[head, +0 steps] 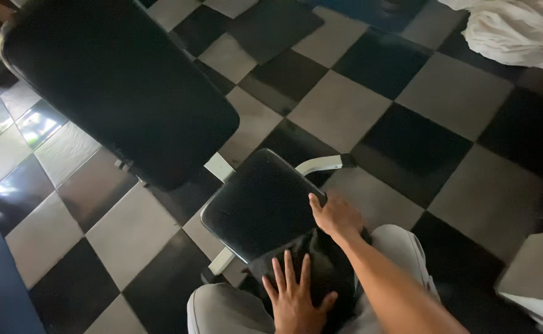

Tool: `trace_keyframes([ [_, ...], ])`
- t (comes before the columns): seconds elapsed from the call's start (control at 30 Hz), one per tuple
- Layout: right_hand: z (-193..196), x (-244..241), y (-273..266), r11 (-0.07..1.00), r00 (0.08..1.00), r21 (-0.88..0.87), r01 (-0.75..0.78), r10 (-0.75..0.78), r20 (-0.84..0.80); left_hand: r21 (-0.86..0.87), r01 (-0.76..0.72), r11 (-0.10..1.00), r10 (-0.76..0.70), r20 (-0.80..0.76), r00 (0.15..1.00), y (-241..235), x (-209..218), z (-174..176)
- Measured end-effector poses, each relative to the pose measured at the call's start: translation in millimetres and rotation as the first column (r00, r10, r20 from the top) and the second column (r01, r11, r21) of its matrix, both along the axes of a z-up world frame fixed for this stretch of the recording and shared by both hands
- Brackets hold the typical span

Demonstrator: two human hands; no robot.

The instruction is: The person wipes the padded seat of a gym bench with a dark cloth. They repeatedly rub the surface with both hands, covering the entire seat area.

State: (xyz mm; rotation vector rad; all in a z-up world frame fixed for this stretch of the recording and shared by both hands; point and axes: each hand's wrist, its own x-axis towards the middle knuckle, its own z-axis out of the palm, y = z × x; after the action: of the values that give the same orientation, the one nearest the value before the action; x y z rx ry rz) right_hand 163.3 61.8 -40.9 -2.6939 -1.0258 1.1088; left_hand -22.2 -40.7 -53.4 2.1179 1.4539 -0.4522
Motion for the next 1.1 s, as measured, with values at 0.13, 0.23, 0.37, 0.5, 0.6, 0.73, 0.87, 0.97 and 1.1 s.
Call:
trace_keyframes([
  [0.13,-1.9,2.3,0.7,0.997,0.999,-0.067,-0.031,0.032,0.02,-0.126,-0.062,0.99,0.055,-0.057,0.997,22.0,11.4,46.9],
  [0.23,-9.9,5.4,-4.3,0.997,0.997,-0.006,-0.082,0.082,-0.012,-0.219,-0.037,0.975,0.002,-0.158,0.988,60.0,15.5,60.5],
  [0.37,-7.4,5.3,-0.7,0.997,0.997,-0.007,-0.078,0.078,0.0,0.178,-0.069,0.982,0.06,0.057,0.997,115.3,5.7,23.6],
  [0.5,18.1,4.8,-2.5,0.998,0.996,0.005,-0.058,0.058,-0.072,0.31,-0.102,0.945,0.084,0.072,0.994,172.7,11.4,6.5],
  [0.6,-5.1,8.6,-2.1,1.0,0.999,0.004,-0.018,0.018,-0.051,0.306,-0.148,0.941,0.137,0.059,0.989,202.2,18.2,-7.8],
  [0.73,1.4,7.1,-0.7,0.994,0.999,-0.106,-0.039,0.036,-0.027,0.275,-0.208,0.939,0.187,0.099,0.977,201.0,22.7,-6.2],
  [0.87,12.9,1.9,-7.0,0.994,0.993,-0.011,-0.11,0.11,-0.033,0.28,-0.212,0.936,0.19,0.101,0.976,171.8,18.2,6.1],
  [0.97,11.0,-1.1,-7.9,0.993,0.993,-0.032,-0.116,0.117,0.026,0.246,-0.178,0.953,0.154,0.115,0.981,139.8,15.0,17.2],
  [1.1,-7.8,-0.5,-10.2,0.998,0.996,0.027,-0.065,0.063,0.062,0.146,-0.13,0.981,0.103,0.183,0.978,89.0,6.6,30.3],
])
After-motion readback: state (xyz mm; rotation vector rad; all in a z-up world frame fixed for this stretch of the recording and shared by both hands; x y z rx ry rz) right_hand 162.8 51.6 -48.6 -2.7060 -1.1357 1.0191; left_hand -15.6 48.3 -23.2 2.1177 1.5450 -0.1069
